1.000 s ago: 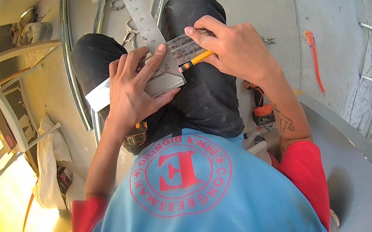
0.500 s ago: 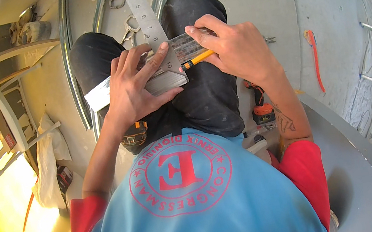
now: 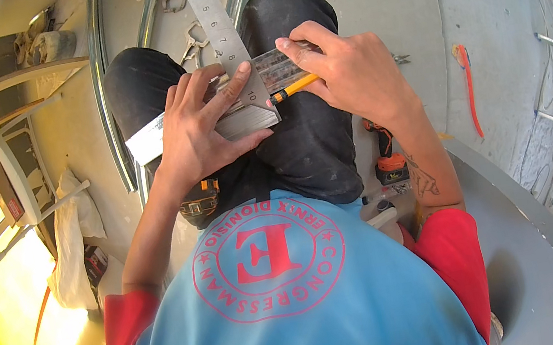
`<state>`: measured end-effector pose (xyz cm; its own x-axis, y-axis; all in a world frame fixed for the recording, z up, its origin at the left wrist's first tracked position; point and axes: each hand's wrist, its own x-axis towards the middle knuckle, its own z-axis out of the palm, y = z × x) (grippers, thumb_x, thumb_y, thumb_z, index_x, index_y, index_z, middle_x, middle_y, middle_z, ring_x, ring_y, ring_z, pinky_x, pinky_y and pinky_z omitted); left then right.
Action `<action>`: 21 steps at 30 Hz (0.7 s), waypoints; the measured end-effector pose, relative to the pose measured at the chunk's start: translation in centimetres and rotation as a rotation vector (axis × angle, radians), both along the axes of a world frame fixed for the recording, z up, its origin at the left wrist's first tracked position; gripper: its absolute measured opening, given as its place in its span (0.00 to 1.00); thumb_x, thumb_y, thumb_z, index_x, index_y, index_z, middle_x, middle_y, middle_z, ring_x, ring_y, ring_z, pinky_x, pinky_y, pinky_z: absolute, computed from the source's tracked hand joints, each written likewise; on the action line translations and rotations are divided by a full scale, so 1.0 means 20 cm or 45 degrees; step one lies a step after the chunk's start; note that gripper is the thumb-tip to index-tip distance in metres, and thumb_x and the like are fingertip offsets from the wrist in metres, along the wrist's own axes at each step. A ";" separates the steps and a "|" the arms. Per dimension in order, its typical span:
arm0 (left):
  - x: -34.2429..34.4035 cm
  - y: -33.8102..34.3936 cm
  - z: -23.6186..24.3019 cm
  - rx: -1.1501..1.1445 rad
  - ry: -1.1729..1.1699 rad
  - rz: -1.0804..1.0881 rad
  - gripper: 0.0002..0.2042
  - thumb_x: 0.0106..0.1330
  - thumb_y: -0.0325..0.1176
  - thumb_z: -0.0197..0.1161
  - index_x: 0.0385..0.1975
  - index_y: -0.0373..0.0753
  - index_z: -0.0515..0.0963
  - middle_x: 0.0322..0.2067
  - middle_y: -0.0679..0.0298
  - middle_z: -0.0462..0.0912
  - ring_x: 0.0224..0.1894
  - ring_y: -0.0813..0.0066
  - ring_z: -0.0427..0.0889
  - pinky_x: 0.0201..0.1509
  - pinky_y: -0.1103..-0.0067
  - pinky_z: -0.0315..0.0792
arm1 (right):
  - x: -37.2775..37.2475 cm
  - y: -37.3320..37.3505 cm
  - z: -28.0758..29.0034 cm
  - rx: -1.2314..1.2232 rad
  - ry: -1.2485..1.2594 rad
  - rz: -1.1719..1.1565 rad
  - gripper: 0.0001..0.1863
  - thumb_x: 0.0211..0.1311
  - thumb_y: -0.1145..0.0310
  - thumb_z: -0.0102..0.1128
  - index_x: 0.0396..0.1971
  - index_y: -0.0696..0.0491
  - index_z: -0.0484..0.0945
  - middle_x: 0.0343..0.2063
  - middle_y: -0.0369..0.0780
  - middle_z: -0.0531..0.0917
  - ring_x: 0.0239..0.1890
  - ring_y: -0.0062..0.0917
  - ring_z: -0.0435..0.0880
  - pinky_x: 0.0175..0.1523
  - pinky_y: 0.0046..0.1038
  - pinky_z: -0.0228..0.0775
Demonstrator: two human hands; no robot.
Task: Measuring and cutting metal studs using a ruler, tape measure, and tin snips.
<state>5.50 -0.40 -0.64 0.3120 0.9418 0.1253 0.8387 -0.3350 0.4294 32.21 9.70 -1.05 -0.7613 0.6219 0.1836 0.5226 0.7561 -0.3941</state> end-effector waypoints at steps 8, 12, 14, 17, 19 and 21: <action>0.00 0.00 0.00 -0.005 0.001 -0.001 0.47 0.46 0.55 0.84 0.72 0.52 0.78 0.55 0.61 0.78 0.54 0.59 0.77 0.57 0.63 0.71 | 0.00 0.00 0.00 0.002 -0.008 -0.001 0.35 0.51 0.68 0.80 0.64 0.45 0.84 0.52 0.32 0.84 0.32 0.27 0.88 0.34 0.31 0.79; 0.00 0.01 0.00 0.030 -0.034 0.015 0.48 0.40 0.48 0.87 0.71 0.54 0.79 0.53 0.61 0.79 0.48 0.60 0.79 0.57 0.64 0.73 | 0.00 0.00 0.01 -0.008 -0.026 -0.004 0.35 0.51 0.68 0.80 0.64 0.45 0.84 0.52 0.32 0.84 0.32 0.27 0.88 0.35 0.31 0.80; 0.01 0.01 0.00 0.034 -0.039 0.015 0.49 0.40 0.47 0.87 0.71 0.54 0.79 0.53 0.61 0.79 0.48 0.59 0.78 0.57 0.64 0.73 | 0.00 0.00 0.01 -0.007 -0.027 -0.002 0.35 0.51 0.68 0.80 0.64 0.45 0.84 0.52 0.32 0.84 0.32 0.27 0.88 0.35 0.31 0.80; 0.01 0.00 0.00 0.032 -0.035 0.023 0.49 0.40 0.46 0.87 0.71 0.54 0.79 0.53 0.61 0.79 0.48 0.59 0.78 0.57 0.64 0.73 | 0.00 0.00 0.00 -0.008 -0.021 -0.003 0.35 0.50 0.67 0.81 0.64 0.45 0.84 0.52 0.32 0.84 0.33 0.27 0.88 0.35 0.31 0.80; 0.00 0.00 0.00 -0.005 0.003 0.010 0.46 0.46 0.52 0.84 0.72 0.53 0.77 0.55 0.62 0.78 0.54 0.59 0.77 0.56 0.64 0.71 | 0.00 0.00 0.00 -0.009 -0.014 -0.004 0.35 0.50 0.67 0.81 0.64 0.46 0.84 0.52 0.31 0.84 0.33 0.27 0.88 0.35 0.31 0.80; 0.00 0.00 -0.01 -0.007 -0.002 0.008 0.46 0.47 0.52 0.84 0.72 0.53 0.77 0.55 0.62 0.78 0.54 0.59 0.77 0.57 0.64 0.71 | 0.00 0.00 0.00 -0.016 -0.011 -0.008 0.36 0.50 0.67 0.81 0.64 0.45 0.84 0.52 0.31 0.84 0.33 0.27 0.89 0.35 0.31 0.80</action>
